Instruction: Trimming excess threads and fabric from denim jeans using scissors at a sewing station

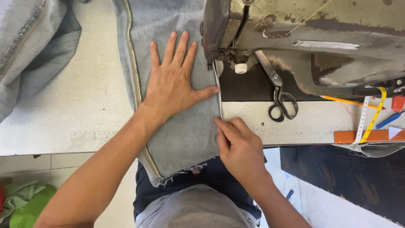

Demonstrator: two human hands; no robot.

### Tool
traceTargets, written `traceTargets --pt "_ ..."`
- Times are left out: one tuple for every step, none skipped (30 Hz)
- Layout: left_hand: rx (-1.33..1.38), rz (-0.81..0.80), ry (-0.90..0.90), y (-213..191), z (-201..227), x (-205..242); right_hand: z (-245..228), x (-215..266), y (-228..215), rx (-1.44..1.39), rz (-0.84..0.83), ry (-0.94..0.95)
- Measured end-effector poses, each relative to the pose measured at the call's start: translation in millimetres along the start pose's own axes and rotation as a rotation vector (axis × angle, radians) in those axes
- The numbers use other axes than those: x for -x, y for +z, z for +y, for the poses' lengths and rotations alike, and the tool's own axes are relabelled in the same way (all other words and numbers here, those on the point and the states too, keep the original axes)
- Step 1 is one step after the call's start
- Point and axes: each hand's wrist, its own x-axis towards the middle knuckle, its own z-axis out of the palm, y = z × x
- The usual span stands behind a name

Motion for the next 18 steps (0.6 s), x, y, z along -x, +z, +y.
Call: traceTargets --pt "0.005 0.030 0.010 1.9 -2.4 -4.0 1.8 -2.6 1.5 0.015 0.005 0.003" --pt "0.010 0.059 0.021 3.5 -4.8 -7.8 3.5 -5.2 2.9 0.029 0.009 0.006" --pt "0.009 0.065 0.023 5.5 -7.1 -12.2 5.2 -8.9 4.4 0.032 0.014 0.002" --pt "0.022 0.082 0.037 7.0 -9.3 -16.3 6.6 -12.5 5.7 0.030 0.036 -0.026" --pt "0.036 0.095 0.049 8.2 -11.5 -18.8 7.1 -15.1 6.7 0.026 0.055 -0.053" --pt "0.036 0.098 0.049 9.5 -13.5 -22.5 9.9 -16.9 9.3 0.027 0.056 -0.055" --pt "0.020 0.098 0.058 10.1 -15.3 -25.7 12.0 -18.3 11.5 0.056 0.064 -0.049" --pt "0.004 0.099 0.068 9.4 -16.4 -28.0 13.3 -18.9 12.6 0.084 0.071 -0.043" --pt "-0.005 0.119 0.071 10.9 -15.6 -27.8 12.7 -17.8 12.7 0.088 0.089 -0.057" --pt "-0.050 0.085 0.064 11.4 -14.6 -27.5 11.5 -16.6 11.8 0.083 0.101 -0.045" --pt "-0.098 0.055 0.054 10.9 -15.1 -28.4 10.2 -17.2 11.7 0.077 0.116 -0.038" --pt "-0.110 0.078 0.056 -3.1 -11.8 -23.4 13.4 -17.1 14.2 0.078 0.136 -0.055" --pt "0.151 0.105 0.033 -14.9 -6.7 -15.6 16.2 -13.7 16.7 0.089 0.212 -0.081" --pt "0.412 0.129 0.014 -26.1 -1.4 -8.0 19.6 -10.7 19.3 0.098 0.288 -0.107" --pt "0.406 0.146 0.024 -32.3 3.1 0.0 19.2 -10.3 19.7 0.103 0.304 -0.117" --pt "0.532 0.375 0.061 -37.9 7.6 7.8 19.0 -10.1 20.3 0.076 0.338 -0.125" --pt "0.658 0.601 0.107 -42.5 12.5 16.0 18.9 -8.9 21.0 0.051 0.372 -0.128" --pt "0.656 0.612 0.122 -51.1 16.8 14.4 18.2 -9.3 21.0 0.056 0.389 -0.135"
